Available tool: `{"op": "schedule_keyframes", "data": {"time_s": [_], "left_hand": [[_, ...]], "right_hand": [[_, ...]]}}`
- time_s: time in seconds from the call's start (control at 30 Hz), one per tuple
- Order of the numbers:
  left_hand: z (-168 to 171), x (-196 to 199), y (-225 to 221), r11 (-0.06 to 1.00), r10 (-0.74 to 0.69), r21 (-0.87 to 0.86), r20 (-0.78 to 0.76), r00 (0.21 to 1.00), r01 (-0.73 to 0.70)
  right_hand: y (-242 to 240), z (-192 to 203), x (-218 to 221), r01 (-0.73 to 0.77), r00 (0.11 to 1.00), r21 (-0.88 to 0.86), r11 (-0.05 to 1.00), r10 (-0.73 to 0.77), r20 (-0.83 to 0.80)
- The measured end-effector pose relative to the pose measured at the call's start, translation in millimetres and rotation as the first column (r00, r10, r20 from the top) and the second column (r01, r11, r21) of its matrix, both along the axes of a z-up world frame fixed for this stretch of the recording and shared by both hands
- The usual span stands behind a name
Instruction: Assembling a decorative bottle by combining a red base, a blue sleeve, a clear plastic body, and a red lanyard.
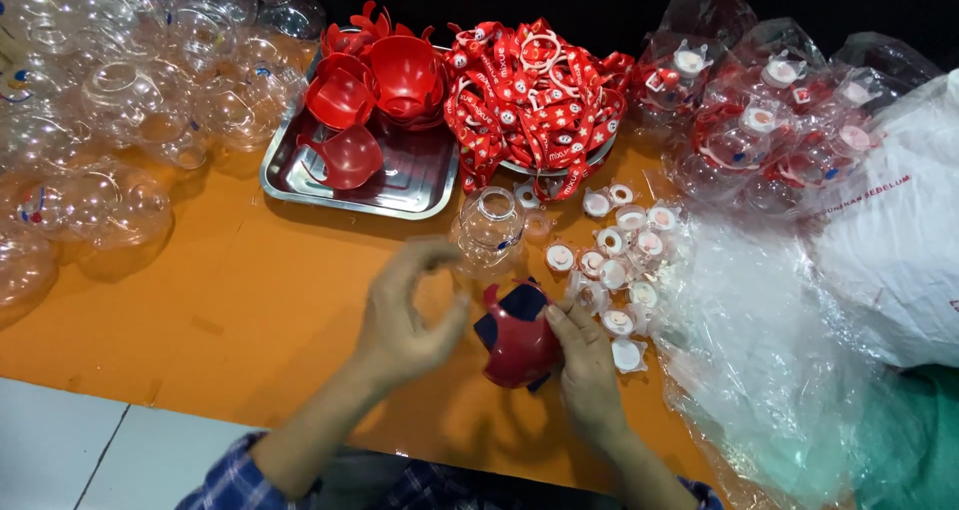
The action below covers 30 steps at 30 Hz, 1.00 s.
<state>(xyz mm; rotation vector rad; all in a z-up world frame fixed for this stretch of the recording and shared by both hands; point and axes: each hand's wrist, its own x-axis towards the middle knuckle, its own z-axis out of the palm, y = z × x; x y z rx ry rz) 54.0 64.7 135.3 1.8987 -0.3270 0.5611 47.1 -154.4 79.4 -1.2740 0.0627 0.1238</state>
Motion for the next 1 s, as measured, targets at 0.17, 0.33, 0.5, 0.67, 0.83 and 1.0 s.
{"op": "schedule_keyframes", "data": {"time_s": [0.17,0.33,0.5,0.67,0.83,1.0], "left_hand": [[5,55,18,0.968,-0.184,0.169,-0.017,0.983,0.185],[-17,97,8,0.923,-0.379,0.073,0.006,0.925,0.377],[-29,111,-1,0.953,-0.075,0.292,-0.025,0.997,0.079],[-42,125,-7,0.981,-0.011,0.195,0.110,0.994,-0.011],[-21,119,-8,0.966,-0.251,-0.113,-0.171,0.953,0.234],[-40,119,3,0.871,-0.492,-0.176,-0.312,0.813,0.459]], "right_hand": [[8,-11,20,0.030,0.995,-0.045,0.999,-0.025,0.098],[20,-18,38,0.130,0.979,-0.064,0.989,-0.118,0.167],[30,-28,41,0.165,0.945,-0.100,0.981,-0.129,0.300],[36,-29,45,0.136,0.944,-0.088,0.987,-0.102,0.315],[34,-42,50,0.197,0.943,-0.196,0.961,-0.131,0.305],[39,-33,48,0.101,0.945,-0.233,0.967,-0.020,0.325]]}}
